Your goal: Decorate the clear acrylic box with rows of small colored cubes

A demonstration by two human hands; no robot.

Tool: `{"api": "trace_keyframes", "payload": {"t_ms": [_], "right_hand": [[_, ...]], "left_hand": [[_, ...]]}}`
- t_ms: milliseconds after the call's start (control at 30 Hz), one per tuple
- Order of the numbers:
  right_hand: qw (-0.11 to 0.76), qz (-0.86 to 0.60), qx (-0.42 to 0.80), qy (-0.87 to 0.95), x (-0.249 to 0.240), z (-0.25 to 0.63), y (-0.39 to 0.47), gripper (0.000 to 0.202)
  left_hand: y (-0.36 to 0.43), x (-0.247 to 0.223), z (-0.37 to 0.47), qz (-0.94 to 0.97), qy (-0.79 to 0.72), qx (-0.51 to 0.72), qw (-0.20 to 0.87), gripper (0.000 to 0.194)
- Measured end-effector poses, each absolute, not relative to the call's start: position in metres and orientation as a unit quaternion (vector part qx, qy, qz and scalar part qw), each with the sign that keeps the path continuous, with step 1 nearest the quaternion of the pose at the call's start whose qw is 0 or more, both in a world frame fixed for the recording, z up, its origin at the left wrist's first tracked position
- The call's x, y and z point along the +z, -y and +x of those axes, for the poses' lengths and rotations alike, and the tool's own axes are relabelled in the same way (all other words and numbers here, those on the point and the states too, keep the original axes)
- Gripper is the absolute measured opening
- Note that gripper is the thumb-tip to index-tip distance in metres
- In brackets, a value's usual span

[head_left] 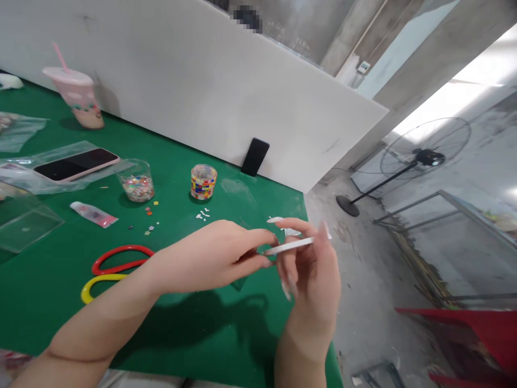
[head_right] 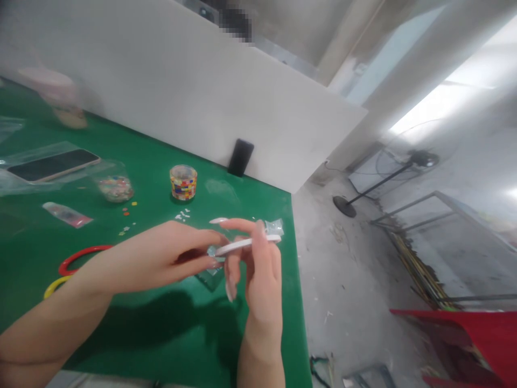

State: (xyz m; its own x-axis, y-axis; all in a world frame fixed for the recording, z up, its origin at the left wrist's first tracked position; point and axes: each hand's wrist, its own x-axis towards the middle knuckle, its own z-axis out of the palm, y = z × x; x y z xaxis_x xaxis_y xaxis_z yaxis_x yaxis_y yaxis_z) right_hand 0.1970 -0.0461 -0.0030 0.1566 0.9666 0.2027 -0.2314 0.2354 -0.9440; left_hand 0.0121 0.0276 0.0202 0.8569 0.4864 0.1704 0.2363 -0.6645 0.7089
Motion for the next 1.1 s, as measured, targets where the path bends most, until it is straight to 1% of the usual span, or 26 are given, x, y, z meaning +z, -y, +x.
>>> {"api": "trace_keyframes", "payload": {"t_ms": [133,233,300,367,433,500,567,667,800,933,1100], "right_hand": [[0.592,-0.472,0.429,0.493,-0.001,0.196,0.049,0.054],[0.535,-0.496,0.431,0.532,-0.001,0.195,0.050,0.044],[0.500,-0.519,0.397,0.569,-0.003,0.194,0.049,0.038],[0.461,-0.553,0.326,0.612,-0.005,0.193,0.049,0.036],[0.420,-0.578,0.264,0.648,-0.006,0.193,0.048,0.035],[0.386,-0.586,0.242,0.669,-0.006,0.194,0.047,0.033],[0.364,-0.580,0.240,0.689,-0.005,0.194,0.046,0.030],[0.348,-0.558,0.245,0.712,-0.004,0.193,0.045,0.026],[0.363,-0.522,0.265,0.725,-0.004,0.191,0.047,0.022],[0.378,-0.469,0.312,0.735,-0.001,0.192,0.052,0.032],[0.373,-0.401,0.465,0.696,0.000,0.201,0.053,0.049]], "left_hand": [[-0.029,0.021,0.008,0.890,-0.203,0.176,0.368,0.017],[-0.033,0.021,0.002,0.904,-0.217,0.161,0.330,0.017],[-0.037,0.022,-0.006,0.901,-0.238,0.164,0.323,0.018],[-0.040,0.023,-0.014,0.885,-0.261,0.188,0.335,0.020],[-0.042,0.023,-0.020,0.859,-0.283,0.248,0.348,0.022],[-0.040,0.023,-0.021,0.823,-0.297,0.313,0.370,0.023],[-0.036,0.023,-0.017,0.796,-0.296,0.339,0.405,0.025],[-0.031,0.025,-0.011,0.808,-0.265,0.291,0.439,0.032],[-0.029,0.028,-0.010,0.831,-0.215,0.246,0.450,0.036],[-0.026,0.030,-0.014,0.823,-0.214,0.256,0.459,0.037],[-0.025,0.026,-0.011,0.807,-0.201,0.322,0.452,0.035]]}}
